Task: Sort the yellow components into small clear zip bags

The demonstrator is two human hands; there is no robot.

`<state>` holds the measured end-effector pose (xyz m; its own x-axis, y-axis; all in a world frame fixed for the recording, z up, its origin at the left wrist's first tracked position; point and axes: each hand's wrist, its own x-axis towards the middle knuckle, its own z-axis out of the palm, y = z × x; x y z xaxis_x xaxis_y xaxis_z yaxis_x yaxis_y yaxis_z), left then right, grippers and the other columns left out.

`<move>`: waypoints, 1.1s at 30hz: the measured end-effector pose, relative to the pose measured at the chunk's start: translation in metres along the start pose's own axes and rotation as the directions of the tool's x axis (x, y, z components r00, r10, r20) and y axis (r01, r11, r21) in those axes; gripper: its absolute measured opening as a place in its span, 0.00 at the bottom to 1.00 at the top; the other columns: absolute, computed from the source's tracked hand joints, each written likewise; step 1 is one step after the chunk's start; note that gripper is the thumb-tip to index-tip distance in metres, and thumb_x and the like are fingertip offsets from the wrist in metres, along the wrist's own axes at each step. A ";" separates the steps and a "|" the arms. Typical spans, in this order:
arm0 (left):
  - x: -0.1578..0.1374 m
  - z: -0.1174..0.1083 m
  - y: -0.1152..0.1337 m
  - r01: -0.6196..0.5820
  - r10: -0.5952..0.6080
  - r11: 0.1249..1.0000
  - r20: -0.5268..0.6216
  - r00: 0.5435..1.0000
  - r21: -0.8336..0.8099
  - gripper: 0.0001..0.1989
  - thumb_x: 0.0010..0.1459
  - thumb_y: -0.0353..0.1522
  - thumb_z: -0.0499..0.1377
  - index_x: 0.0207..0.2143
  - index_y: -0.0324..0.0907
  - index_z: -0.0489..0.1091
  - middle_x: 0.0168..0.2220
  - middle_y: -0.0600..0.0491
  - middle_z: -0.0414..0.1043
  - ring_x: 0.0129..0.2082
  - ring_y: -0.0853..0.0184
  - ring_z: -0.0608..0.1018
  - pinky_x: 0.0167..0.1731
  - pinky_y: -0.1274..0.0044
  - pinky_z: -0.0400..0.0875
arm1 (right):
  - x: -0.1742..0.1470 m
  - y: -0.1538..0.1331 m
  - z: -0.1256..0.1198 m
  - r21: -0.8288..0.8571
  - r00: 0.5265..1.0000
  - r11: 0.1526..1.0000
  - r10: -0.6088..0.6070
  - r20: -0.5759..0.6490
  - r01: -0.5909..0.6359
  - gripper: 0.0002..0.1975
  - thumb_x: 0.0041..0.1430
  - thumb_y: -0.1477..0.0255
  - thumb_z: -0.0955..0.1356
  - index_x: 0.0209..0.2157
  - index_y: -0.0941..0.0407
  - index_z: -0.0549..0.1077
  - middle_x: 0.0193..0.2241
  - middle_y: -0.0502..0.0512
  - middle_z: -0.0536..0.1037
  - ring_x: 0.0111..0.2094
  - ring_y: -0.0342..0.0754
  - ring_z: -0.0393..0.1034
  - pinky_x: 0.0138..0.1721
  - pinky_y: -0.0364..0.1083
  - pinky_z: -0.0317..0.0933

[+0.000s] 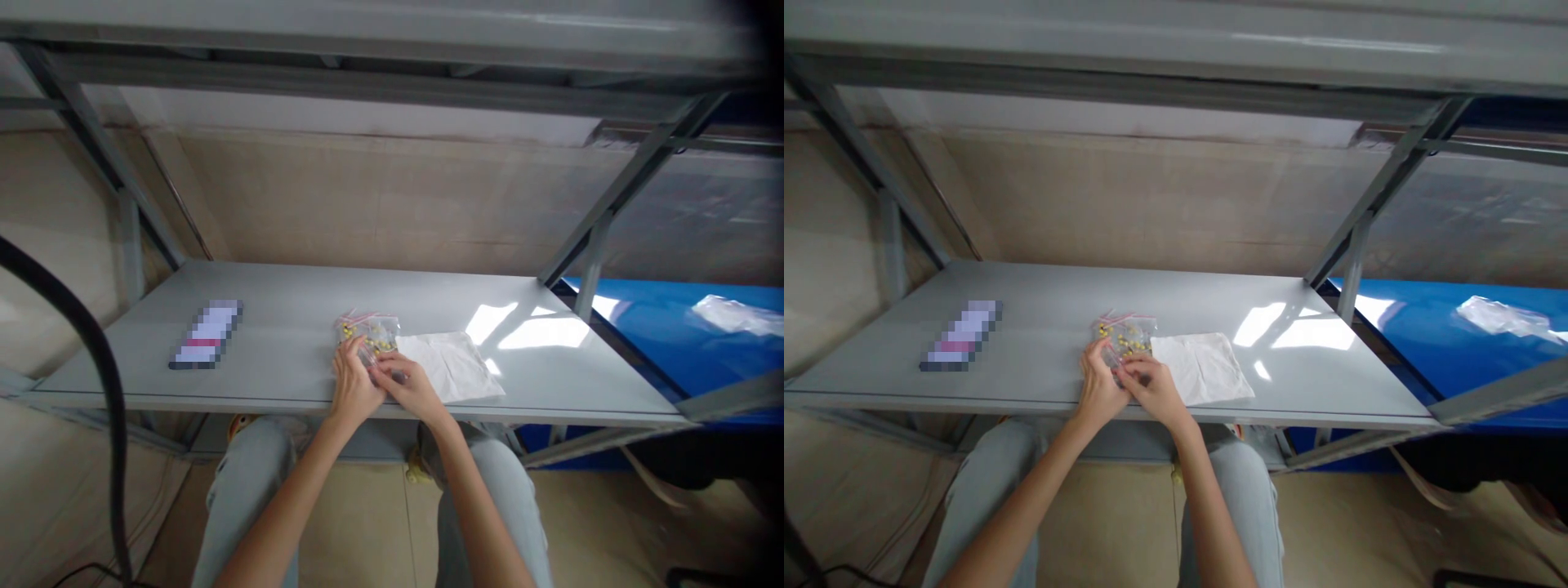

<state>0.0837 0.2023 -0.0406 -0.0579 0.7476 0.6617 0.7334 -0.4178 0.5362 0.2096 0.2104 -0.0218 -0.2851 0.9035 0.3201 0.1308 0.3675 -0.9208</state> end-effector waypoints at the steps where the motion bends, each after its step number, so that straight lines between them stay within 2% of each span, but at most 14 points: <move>1: 0.000 -0.002 0.000 -0.019 0.019 0.999 0.011 1.000 -0.038 0.34 0.46 0.29 0.61 0.54 0.37 0.49 0.50 0.39 0.58 0.52 0.54 0.64 0.50 0.61 0.60 | 0.000 0.002 0.000 0.008 1.000 1.000 0.009 -0.025 -0.009 0.12 0.54 0.62 0.67 0.32 0.54 0.78 0.35 0.56 0.77 0.39 0.50 0.70 0.42 0.47 0.63; 4: 0.002 -0.007 0.000 0.004 0.013 0.971 0.072 0.997 -0.240 0.36 0.47 0.32 0.61 0.55 0.38 0.48 0.49 0.41 0.59 0.47 0.59 0.67 0.47 0.68 0.64 | 0.000 0.004 -0.001 0.038 0.991 0.999 0.017 -0.132 -0.012 0.13 0.57 0.63 0.65 0.34 0.55 0.77 0.33 0.55 0.78 0.36 0.49 0.71 0.41 0.48 0.63; 7: 0.008 -0.010 -0.004 0.202 -0.132 0.876 0.186 0.974 -0.437 0.27 0.53 0.36 0.58 0.53 0.39 0.54 0.35 0.51 0.67 0.33 0.68 0.71 0.36 0.76 0.67 | 0.000 0.002 -0.004 0.023 0.977 0.999 -0.016 -0.214 0.022 0.12 0.55 0.63 0.66 0.34 0.55 0.76 0.31 0.54 0.78 0.35 0.49 0.71 0.40 0.48 0.63; 10: 0.013 -0.011 -0.009 0.350 -0.214 0.800 0.314 0.925 -0.487 0.14 0.56 0.40 0.56 0.38 0.39 0.67 0.26 0.55 0.68 0.26 0.71 0.69 0.29 0.80 0.65 | 0.000 0.001 -0.004 0.013 0.965 1.000 -0.006 -0.261 0.010 0.12 0.53 0.63 0.67 0.34 0.55 0.76 0.33 0.55 0.78 0.35 0.48 0.70 0.40 0.47 0.63; 12: 0.014 -0.012 -0.010 0.367 -0.213 0.793 0.343 0.915 -0.487 0.14 0.55 0.41 0.56 0.29 0.39 0.69 0.26 0.54 0.69 0.27 0.71 0.70 0.29 0.80 0.64 | 0.000 0.002 -0.001 0.059 0.949 0.998 0.048 -0.312 -0.031 0.15 0.52 0.62 0.68 0.38 0.55 0.75 0.34 0.55 0.78 0.34 0.47 0.70 0.38 0.47 0.63; 15: 0.015 -0.014 -0.010 0.381 -0.225 0.759 0.336 0.915 -0.528 0.13 0.55 0.40 0.56 0.29 0.38 0.69 0.26 0.54 0.70 0.26 0.70 0.71 0.29 0.80 0.65 | 0.002 0.007 0.005 0.218 0.945 0.972 0.149 -0.292 -0.086 0.22 0.51 0.60 0.68 0.47 0.56 0.71 0.31 0.54 0.78 0.30 0.46 0.70 0.34 0.46 0.64; 17: 0.014 -0.014 -0.010 0.388 -0.247 0.728 0.312 0.918 -0.565 0.12 0.56 0.40 0.56 0.30 0.39 0.68 0.27 0.53 0.70 0.26 0.70 0.71 0.29 0.80 0.66 | 0.003 0.009 0.008 0.279 0.964 0.954 0.175 -0.202 -0.114 0.21 0.49 0.60 0.69 0.43 0.57 0.73 0.28 0.53 0.78 0.29 0.46 0.70 0.32 0.46 0.65; 19: 0.014 -0.014 -0.010 0.381 -0.271 0.721 0.271 0.924 -0.579 0.12 0.57 0.39 0.55 0.31 0.39 0.67 0.28 0.53 0.71 0.28 0.69 0.73 0.31 0.79 0.67 | 0.004 0.011 0.010 0.284 0.974 0.950 0.176 -0.140 -0.131 0.17 0.48 0.60 0.70 0.35 0.57 0.76 0.27 0.54 0.78 0.28 0.47 0.70 0.31 0.45 0.65; 21: 0.013 -0.013 -0.009 0.368 -0.288 0.738 0.228 0.930 -0.565 0.11 0.57 0.39 0.54 0.31 0.39 0.67 0.29 0.52 0.71 0.31 0.68 0.74 0.32 0.79 0.68 | 0.004 0.012 0.011 0.282 0.974 0.948 0.187 -0.126 -0.146 0.16 0.47 0.59 0.70 0.32 0.57 0.76 0.26 0.53 0.77 0.26 0.45 0.69 0.27 0.44 0.64; 25: 0.010 -0.009 -0.009 0.362 -0.319 0.781 0.173 0.932 -0.509 0.11 0.59 0.38 0.52 0.32 0.40 0.67 0.28 0.53 0.70 0.27 0.70 0.73 0.29 0.80 0.67 | 0.004 0.012 0.010 0.278 0.965 0.942 0.228 -0.127 -0.186 0.19 0.48 0.58 0.69 0.36 0.58 0.75 0.22 0.51 0.74 0.21 0.42 0.64 0.20 0.40 0.59; 29: 0.009 -0.009 -0.009 0.394 -0.379 0.780 0.135 0.916 -0.486 0.12 0.59 0.39 0.52 0.35 0.40 0.67 0.27 0.54 0.70 0.23 0.71 0.71 0.24 0.82 0.65 | 0.005 0.009 0.009 0.291 0.952 0.935 0.256 -0.165 -0.201 0.22 0.52 0.56 0.65 0.40 0.58 0.74 0.25 0.53 0.74 0.25 0.43 0.66 0.20 0.39 0.59; 33: 0.009 -0.010 -0.009 0.419 -0.425 0.764 0.106 0.899 -0.491 0.13 0.59 0.41 0.52 0.36 0.41 0.67 0.21 0.57 0.66 0.19 0.73 0.68 0.18 0.83 0.61 | 0.004 0.008 0.009 0.243 0.968 0.943 0.246 -0.049 -0.227 0.21 0.49 0.56 0.68 0.35 0.59 0.76 0.25 0.53 0.75 0.25 0.44 0.67 0.23 0.41 0.60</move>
<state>0.0697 0.2076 -0.0339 -0.2918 0.9042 0.3118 0.2035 -0.2598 0.9440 0.2008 0.2150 -0.0295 -0.1978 0.9757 0.0947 -0.0424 0.0880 -0.9952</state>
